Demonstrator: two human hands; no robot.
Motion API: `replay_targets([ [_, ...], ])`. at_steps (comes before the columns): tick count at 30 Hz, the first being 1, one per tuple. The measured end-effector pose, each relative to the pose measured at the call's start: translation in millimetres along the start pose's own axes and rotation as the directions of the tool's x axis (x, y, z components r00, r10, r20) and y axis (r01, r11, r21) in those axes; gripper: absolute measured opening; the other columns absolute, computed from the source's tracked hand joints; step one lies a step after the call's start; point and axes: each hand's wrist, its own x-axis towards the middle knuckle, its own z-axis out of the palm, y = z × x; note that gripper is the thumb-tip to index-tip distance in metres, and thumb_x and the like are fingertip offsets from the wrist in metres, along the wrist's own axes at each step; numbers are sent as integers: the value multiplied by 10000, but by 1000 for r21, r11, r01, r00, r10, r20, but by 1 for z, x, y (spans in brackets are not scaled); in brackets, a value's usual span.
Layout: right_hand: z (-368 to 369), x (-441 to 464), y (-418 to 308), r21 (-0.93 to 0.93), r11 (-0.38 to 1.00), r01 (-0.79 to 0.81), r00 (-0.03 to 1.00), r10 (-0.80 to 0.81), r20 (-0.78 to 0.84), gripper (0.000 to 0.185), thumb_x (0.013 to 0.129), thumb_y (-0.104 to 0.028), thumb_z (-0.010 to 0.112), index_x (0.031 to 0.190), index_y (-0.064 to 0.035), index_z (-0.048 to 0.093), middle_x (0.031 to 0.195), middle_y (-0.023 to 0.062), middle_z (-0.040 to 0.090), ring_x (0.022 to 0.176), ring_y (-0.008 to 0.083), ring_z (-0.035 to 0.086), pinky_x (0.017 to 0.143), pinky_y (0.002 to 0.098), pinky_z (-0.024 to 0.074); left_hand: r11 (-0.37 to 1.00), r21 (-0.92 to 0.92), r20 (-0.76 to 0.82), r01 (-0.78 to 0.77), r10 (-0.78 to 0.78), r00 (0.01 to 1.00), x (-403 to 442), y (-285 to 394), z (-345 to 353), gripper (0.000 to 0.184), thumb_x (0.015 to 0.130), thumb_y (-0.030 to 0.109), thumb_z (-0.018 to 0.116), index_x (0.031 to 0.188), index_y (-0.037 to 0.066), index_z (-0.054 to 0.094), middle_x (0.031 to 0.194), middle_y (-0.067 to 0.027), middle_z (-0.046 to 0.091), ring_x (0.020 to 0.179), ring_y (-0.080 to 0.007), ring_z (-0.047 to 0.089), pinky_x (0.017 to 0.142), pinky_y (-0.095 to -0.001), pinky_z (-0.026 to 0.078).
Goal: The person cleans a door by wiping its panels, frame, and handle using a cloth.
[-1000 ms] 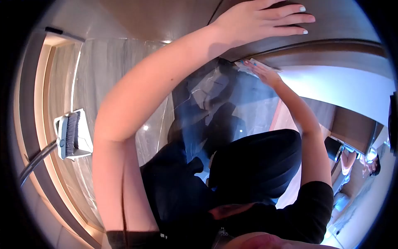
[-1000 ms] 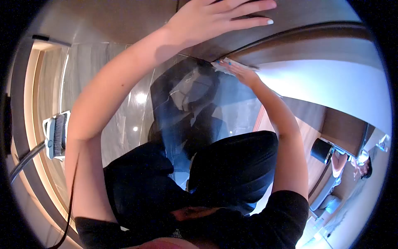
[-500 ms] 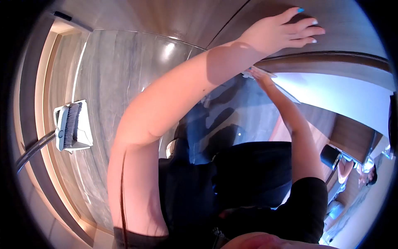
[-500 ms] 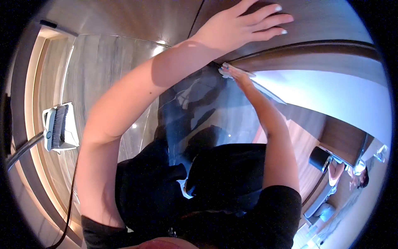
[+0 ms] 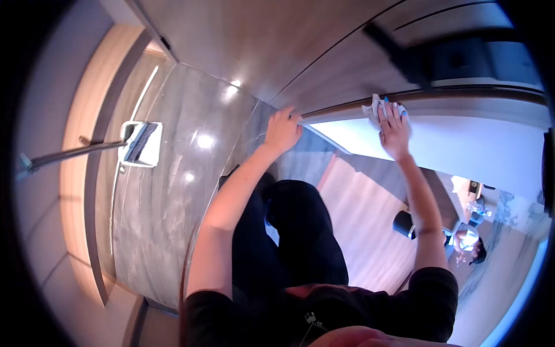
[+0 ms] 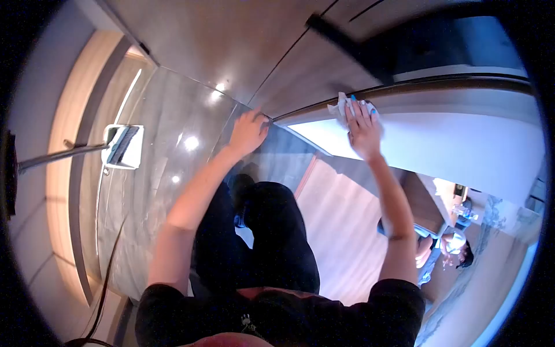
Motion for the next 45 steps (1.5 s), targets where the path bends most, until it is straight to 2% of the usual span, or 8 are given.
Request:
replay_targets([
  [1,-39,1,-11,162,987,-12,985,40,-169,596,781,-55,419,1370,-29,330,1432,136,308,1314,268,301,1083,411,207,954,-277,29,112,-108,994,-16,19,-13,297,837,270,555,1051,68,590,1260,-113,478,1131,-273,476,899,-436,403],
  [3,-55,-24,-34,925,-283,-253,821,444,360,578,733,-150,472,1300,-48,421,1308,173,452,1202,284,443,992,394,349,617,-730,153,294,-272,950,-50,52,-40,389,863,368,552,1120,76,565,1250,-89,488,1100,-258,500,863,-403,428],
  [6,-150,-25,-86,297,-941,-161,806,49,590,543,745,-226,454,1246,-16,461,1215,143,535,1101,284,524,974,402,383,301,-869,290,393,-333,897,-108,145,-114,489,883,461,510,1186,78,519,1180,-65,533,1061,-213,521,830,-367,448],
  [10,-225,-31,-145,-29,-965,-261,886,-252,388,521,763,-285,442,1196,1,494,1178,144,561,1079,295,536,966,406,393,-293,-923,348,250,-355,868,-154,238,-200,464,884,418,534,1183,65,501,1045,-55,585,1022,-152,532,793,-321,456],
  [14,-268,-33,-154,68,-953,-294,865,-235,444,444,788,-262,450,1136,1,531,1133,126,588,1056,273,553,947,402,410,246,-947,20,209,-601,799,-171,290,-256,270,860,223,608,1063,52,561,876,-3,598,767,-78,558,663,-236,449],
  [21,-329,-9,-174,240,-872,-427,882,-342,325,411,864,-281,406,1156,-16,521,1101,86,595,1033,220,565,886,368,453,380,-924,-264,-39,-561,784,-212,284,-326,214,849,178,607,1019,52,573,848,9,597,734,-62,538,621,-197,408],
  [33,-394,91,-270,646,-704,-296,952,-269,144,347,902,-88,466,1233,11,441,1173,88,545,1062,169,542,920,319,436,-502,-861,39,-78,-218,975,-219,202,-440,527,847,305,532,1279,25,421,1234,-168,522,1107,-309,534,973,-450,404],
  [45,-428,232,-343,767,-569,-296,938,-323,123,539,704,38,432,1243,7,440,1105,85,586,944,145,604,743,247,510,-491,-869,128,52,-121,984,-194,73,-542,577,811,246,425,1328,0,349,1312,-180,452,1192,-320,460,1040,-451,320],
])
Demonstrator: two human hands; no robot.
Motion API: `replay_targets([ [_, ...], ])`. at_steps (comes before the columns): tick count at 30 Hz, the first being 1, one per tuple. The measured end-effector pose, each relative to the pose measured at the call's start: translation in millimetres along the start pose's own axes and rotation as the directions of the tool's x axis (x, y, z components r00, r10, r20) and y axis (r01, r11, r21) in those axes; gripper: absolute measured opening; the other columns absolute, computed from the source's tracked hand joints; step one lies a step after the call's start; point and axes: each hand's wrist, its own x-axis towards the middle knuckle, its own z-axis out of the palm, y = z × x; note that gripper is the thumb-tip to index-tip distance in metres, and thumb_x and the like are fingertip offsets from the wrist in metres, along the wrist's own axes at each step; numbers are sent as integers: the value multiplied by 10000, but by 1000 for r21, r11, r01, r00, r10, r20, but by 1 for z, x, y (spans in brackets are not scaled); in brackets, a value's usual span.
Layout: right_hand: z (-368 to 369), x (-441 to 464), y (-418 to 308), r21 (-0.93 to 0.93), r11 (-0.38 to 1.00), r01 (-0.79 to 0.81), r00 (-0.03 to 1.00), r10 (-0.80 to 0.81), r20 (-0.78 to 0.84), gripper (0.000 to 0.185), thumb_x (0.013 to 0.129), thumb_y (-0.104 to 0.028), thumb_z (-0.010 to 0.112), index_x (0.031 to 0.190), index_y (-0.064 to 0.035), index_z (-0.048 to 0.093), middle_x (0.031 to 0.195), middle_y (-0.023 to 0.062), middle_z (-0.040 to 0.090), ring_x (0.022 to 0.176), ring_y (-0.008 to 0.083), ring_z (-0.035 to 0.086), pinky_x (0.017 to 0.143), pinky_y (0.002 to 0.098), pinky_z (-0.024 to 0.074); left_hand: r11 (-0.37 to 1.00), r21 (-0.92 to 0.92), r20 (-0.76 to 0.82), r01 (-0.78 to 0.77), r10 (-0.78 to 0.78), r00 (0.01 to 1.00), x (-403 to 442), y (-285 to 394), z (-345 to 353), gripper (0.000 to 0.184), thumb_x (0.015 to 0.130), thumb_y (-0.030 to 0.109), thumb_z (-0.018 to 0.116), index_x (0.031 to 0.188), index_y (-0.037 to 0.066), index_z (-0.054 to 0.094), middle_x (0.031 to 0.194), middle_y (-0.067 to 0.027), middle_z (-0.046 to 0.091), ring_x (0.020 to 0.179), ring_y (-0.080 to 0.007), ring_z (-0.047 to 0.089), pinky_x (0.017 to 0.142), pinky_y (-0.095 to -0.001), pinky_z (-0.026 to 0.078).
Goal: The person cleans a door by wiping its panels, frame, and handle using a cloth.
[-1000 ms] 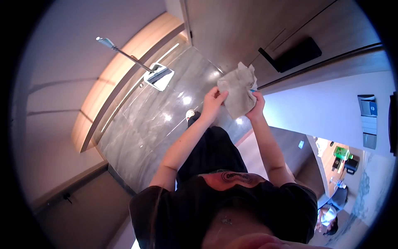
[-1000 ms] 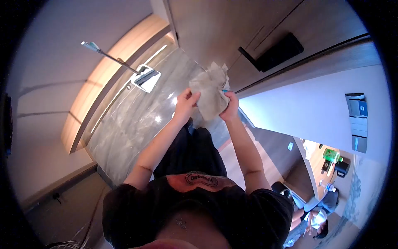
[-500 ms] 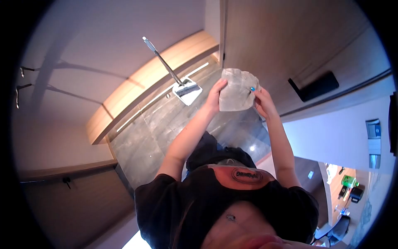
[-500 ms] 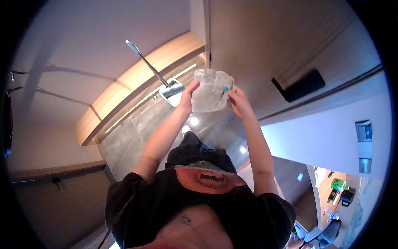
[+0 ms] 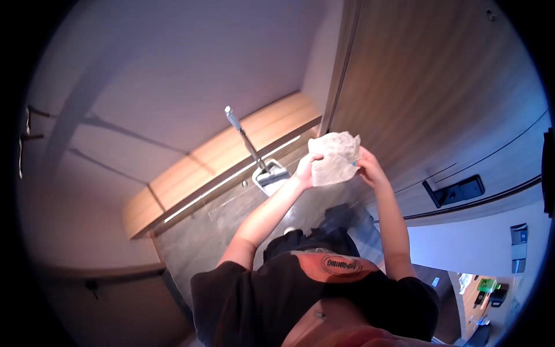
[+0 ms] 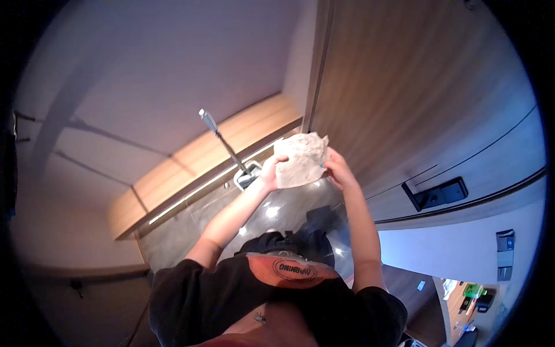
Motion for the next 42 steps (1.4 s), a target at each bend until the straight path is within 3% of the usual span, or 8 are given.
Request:
replay_targets([
  [4,-34,40,-5,-74,997,-22,1000,21,-12,465,718,70,430,1172,-11,489,930,23,614,648,41,562,495,161,421,999,-6,-5,-38,38,999,39,23,-7,570,814,256,414,1323,5,355,1311,-173,454,1191,-321,459,1034,-455,324],
  [13,-142,167,-114,-366,877,311,917,-378,-128,366,806,71,351,1118,8,531,1084,127,583,842,176,618,718,297,539,879,172,61,-444,440,896,209,118,64,496,877,243,370,1307,-4,363,1287,-163,468,1184,-302,465,1012,-426,362],
  [18,-137,242,-248,-808,217,548,518,-846,124,296,777,80,433,1000,-22,600,1070,119,587,914,219,594,740,317,499,328,660,217,-676,778,589,344,222,89,664,944,514,293,1317,-33,348,1297,-144,450,1184,-205,444,1014,-322,312],
  [21,-94,269,-326,-834,-146,532,283,-898,338,287,744,60,481,986,-30,606,1091,132,568,1007,270,547,807,353,469,330,907,-27,-262,667,745,393,283,167,740,928,553,283,1335,-65,301,1339,-203,373,1256,-205,342,1045,-308,239],
  [23,-73,293,-364,-824,-217,523,225,-898,379,317,720,39,502,1011,-39,599,1127,148,547,1074,312,502,880,390,440,-64,907,300,-415,790,534,439,304,203,741,909,524,344,1357,-58,251,1392,-229,272,1307,-246,249,1067,-331,186],
  [27,-39,307,-450,-756,-627,191,165,-738,654,366,709,-53,545,1072,-9,571,1196,168,510,1150,339,449,989,451,348,-833,551,833,56,553,15,504,338,275,755,871,362,506,1409,-12,132,1462,-254,88,1354,-380,120,1092,-444,119],
  [33,-7,297,-578,-413,-831,-372,236,-515,824,451,744,-182,545,1144,26,547,1253,154,486,1231,305,391,1053,455,263,-915,372,928,-159,361,91,483,365,269,796,829,360,550,1423,27,137,1478,-223,82,1351,-418,99,1085,-501,94],
  [42,37,324,-653,-383,-642,-664,123,-600,791,537,798,-283,544,1254,-9,470,1338,144,420,1273,284,348,1070,478,223,-902,51,964,-428,157,-216,472,470,495,587,906,330,441,1387,38,275,1466,-160,204,1342,-384,171,1088,-470,134],
])
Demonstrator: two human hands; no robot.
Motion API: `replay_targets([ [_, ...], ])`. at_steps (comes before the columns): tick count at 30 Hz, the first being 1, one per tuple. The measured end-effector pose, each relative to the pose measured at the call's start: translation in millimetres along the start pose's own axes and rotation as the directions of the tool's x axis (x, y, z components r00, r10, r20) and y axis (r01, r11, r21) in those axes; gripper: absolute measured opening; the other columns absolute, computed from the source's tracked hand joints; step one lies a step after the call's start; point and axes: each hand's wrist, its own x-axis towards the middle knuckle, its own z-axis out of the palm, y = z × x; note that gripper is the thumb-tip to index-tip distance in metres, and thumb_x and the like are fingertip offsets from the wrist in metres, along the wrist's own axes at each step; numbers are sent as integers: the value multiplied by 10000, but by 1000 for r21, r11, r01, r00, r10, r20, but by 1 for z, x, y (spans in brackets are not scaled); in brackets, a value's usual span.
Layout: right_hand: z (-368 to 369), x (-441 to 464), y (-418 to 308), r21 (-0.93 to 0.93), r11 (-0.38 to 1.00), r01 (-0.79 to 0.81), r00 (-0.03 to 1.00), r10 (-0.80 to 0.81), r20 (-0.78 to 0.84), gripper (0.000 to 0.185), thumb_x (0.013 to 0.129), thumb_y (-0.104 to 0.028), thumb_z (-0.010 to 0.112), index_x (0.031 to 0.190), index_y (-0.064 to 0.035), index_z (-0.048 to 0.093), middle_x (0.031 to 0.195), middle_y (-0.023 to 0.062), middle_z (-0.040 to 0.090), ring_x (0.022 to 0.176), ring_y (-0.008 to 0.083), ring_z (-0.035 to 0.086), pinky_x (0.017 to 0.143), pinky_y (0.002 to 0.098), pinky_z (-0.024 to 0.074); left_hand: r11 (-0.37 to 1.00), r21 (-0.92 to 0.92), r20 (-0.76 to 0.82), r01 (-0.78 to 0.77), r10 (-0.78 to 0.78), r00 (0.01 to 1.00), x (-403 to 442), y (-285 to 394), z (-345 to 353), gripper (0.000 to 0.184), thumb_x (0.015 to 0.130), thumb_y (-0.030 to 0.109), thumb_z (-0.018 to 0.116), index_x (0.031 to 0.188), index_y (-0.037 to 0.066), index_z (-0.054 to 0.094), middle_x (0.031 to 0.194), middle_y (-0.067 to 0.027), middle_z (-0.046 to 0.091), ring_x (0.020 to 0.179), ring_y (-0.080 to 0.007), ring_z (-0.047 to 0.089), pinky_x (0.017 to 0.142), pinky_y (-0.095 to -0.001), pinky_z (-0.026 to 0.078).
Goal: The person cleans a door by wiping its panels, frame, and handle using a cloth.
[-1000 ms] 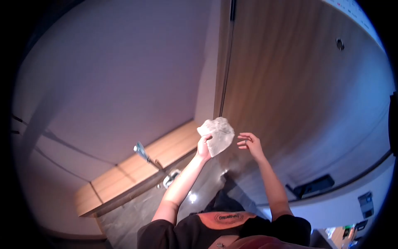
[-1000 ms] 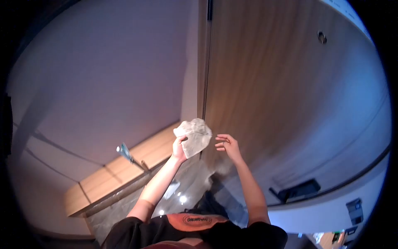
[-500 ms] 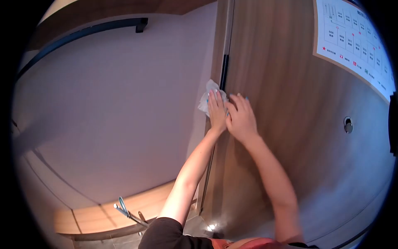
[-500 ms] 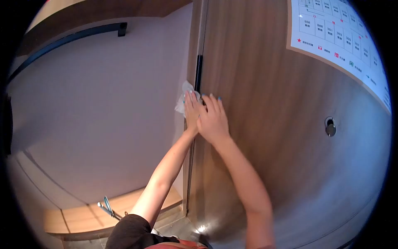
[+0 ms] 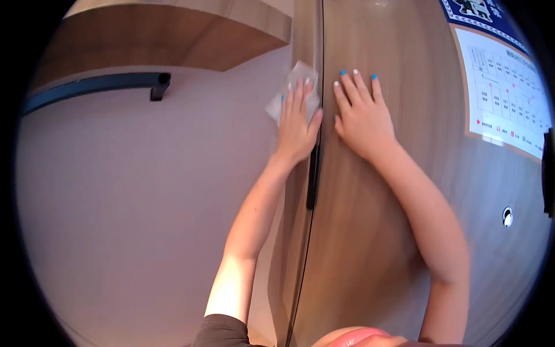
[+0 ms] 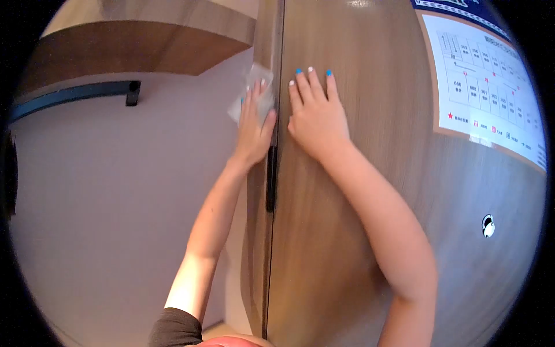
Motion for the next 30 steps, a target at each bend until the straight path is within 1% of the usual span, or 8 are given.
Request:
replay_targets([
  [4,2,-1,-9,-47,999,4,1000,-3,26,543,809,-306,535,1261,-13,463,1353,142,399,1285,292,325,1078,472,209,961,235,-12,-149,156,988,133,-19,25,594,908,434,365,1366,56,343,1462,-146,218,1343,-357,191,1086,-468,156],
  [6,1,-1,-8,-47,999,8,1000,-7,29,547,815,-310,528,1268,-12,455,1358,142,391,1288,292,320,1081,470,205,950,284,-11,-130,139,990,187,-28,32,643,901,473,351,1388,56,299,1473,-141,198,1352,-353,168,1097,-449,128],
  [13,-6,1,-10,-71,997,4,998,1,65,545,827,-294,509,1287,-12,431,1376,144,366,1300,293,303,1085,464,199,967,252,-12,-47,52,999,246,-35,30,626,868,454,351,1383,99,331,1488,-102,169,1365,-332,135,1099,-462,115],
  [18,-6,2,-11,-128,991,35,996,-25,81,539,786,-245,521,1263,-1,457,1366,147,383,1299,299,307,1082,462,207,965,227,4,-132,134,991,176,-38,26,631,856,404,376,1365,35,337,1479,-108,197,1359,-346,144,1093,-477,119],
  [21,-7,4,-15,-98,995,35,997,-28,72,541,751,-201,529,1245,10,469,1348,152,405,1289,307,322,1076,468,223,988,25,-12,-152,153,988,106,-32,12,590,848,332,412,1324,-14,373,1471,-116,208,1349,-361,158,1087,-486,123],
  [24,-6,5,-16,-124,992,37,997,-28,70,541,745,-181,524,1247,14,463,1340,154,414,1287,314,325,1072,470,232,975,46,45,-218,216,975,39,-22,-1,582,817,249,447,1321,-30,362,1467,-127,210,1343,-375,161,1079,-510,121],
  [27,-1,4,-16,-151,987,50,997,-41,61,538,753,-168,515,1259,3,453,1343,147,413,1276,318,342,1064,460,258,984,16,168,-175,170,971,-34,-3,-19,615,792,219,459,1351,-2,327,1468,-140,199,1341,-391,153,1071,-534,115],
  [30,2,4,-15,-161,984,71,996,-60,73,523,766,-162,506,1263,-10,453,1350,144,405,1271,318,349,1063,444,267,998,-58,208,-8,20,978,-104,10,-29,655,769,202,468,1378,33,296,1473,-146,188,1341,-407,144,1064,-555,106],
])
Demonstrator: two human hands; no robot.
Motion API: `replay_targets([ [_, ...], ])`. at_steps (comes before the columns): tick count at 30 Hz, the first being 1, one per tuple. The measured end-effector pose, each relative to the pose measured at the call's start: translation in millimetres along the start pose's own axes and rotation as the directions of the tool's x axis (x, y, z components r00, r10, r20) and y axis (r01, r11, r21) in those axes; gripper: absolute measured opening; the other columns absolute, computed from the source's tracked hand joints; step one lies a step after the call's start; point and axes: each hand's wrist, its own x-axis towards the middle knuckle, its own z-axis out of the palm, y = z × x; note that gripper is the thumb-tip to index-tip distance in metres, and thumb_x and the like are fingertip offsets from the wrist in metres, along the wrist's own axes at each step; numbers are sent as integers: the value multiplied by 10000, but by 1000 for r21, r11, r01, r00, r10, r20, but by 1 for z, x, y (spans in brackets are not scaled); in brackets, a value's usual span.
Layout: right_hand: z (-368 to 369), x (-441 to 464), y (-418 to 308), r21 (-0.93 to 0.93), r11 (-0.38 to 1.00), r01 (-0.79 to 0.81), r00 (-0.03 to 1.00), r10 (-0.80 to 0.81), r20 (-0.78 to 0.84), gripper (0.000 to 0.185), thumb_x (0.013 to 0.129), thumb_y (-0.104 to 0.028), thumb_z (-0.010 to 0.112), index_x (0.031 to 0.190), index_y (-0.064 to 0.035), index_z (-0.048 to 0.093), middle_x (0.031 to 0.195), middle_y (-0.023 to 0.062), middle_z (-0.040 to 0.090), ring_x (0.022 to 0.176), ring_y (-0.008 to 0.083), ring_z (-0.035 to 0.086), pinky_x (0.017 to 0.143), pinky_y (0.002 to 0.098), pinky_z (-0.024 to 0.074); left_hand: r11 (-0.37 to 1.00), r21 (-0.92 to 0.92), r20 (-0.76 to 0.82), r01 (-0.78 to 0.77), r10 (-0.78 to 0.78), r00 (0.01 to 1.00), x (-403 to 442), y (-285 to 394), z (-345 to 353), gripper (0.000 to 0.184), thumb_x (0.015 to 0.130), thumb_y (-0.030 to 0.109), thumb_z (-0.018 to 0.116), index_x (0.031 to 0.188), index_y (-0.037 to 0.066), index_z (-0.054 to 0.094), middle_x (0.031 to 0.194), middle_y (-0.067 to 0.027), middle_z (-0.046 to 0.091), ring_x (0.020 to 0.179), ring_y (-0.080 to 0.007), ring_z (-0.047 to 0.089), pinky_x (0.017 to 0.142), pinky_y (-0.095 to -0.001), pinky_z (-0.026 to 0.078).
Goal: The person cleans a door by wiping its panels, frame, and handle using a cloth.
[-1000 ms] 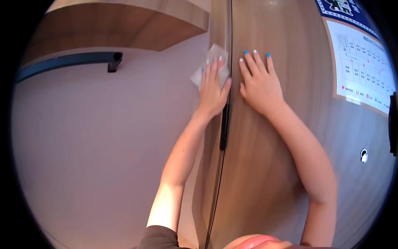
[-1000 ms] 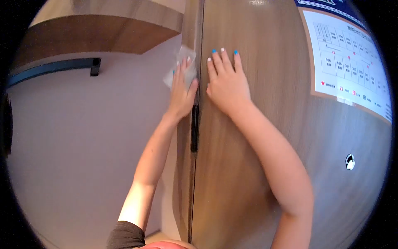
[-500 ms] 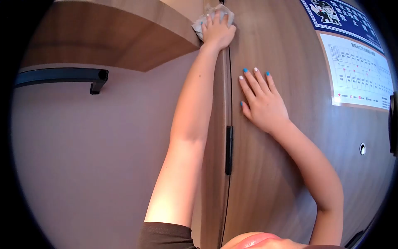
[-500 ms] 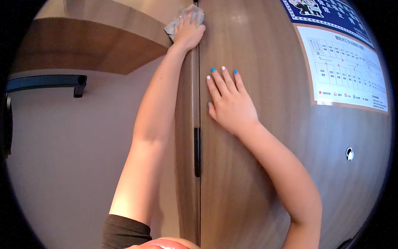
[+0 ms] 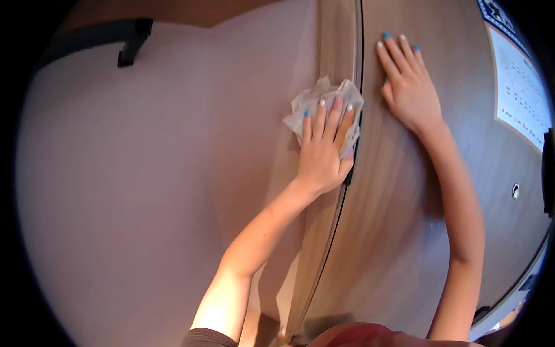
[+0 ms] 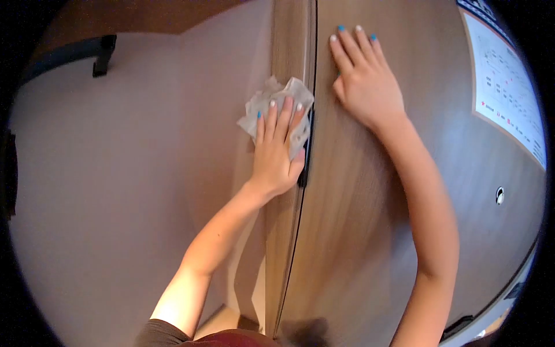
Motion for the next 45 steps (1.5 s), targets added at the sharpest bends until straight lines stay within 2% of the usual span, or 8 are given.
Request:
replay_targets([
  [10,-55,-153,-125,350,872,-343,926,252,280,542,751,-113,496,1282,-14,452,1347,185,412,1274,430,313,1020,594,210,976,85,323,200,-217,921,-229,59,55,674,674,465,574,1258,137,493,1296,-142,391,1251,-428,288,1010,-640,149],
  [13,-62,-207,-174,490,767,-415,907,302,295,535,733,-110,500,1256,1,483,1356,222,387,1280,459,284,1021,604,189,982,128,115,138,-153,981,-201,49,55,657,715,537,479,1237,139,517,1252,-154,425,1219,-415,334,1021,-602,169],
  [19,-81,-263,-229,659,579,-480,876,347,334,490,748,-57,459,1223,59,495,1330,251,408,1281,456,293,1052,545,180,993,104,-129,55,-41,991,-67,7,23,846,628,263,617,1391,97,290,1400,-179,299,1294,-425,233,1017,-570,224],
  [21,-82,-274,-240,618,635,-463,885,295,360,489,759,-66,456,1230,58,489,1323,251,417,1273,455,307,1054,542,176,996,71,-255,48,-28,967,-28,-4,5,610,814,205,480,1369,32,294,1436,-184,248,1314,-369,228,1093,-460,174],
  [27,-72,-296,-247,652,708,-270,962,229,150,415,816,-140,436,1153,74,550,1277,289,437,1209,497,366,987,515,344,991,130,-272,18,18,962,-27,-13,13,716,749,196,506,1382,-7,239,1423,-226,245,1317,-406,209,1084,-478,171],
  [31,-72,-294,-250,689,682,-244,969,196,148,422,828,-137,405,1163,85,532,1281,286,435,1213,513,348,991,525,332,984,43,-142,171,-163,976,-101,5,17,779,729,237,552,1393,7,216,1456,-186,191,1336,-398,171,1083,-497,158],
  [40,-73,-291,-268,762,625,-171,985,94,144,417,828,-124,383,1171,56,537,1259,271,465,1195,488,389,979,525,348,924,156,117,348,-367,923,-358,82,59,614,612,313,669,1191,166,528,1211,-85,471,1173,-335,383,967,-549,286],
  [45,-71,-300,-257,780,616,-106,994,45,99,395,806,-104,408,1135,33,579,1254,256,477,1181,472,412,966,506,375,795,184,454,579,-591,667,-456,136,77,645,677,395,657,1245,140,486,1214,-158,440,1188,-392,345,1013,-574,219],
])
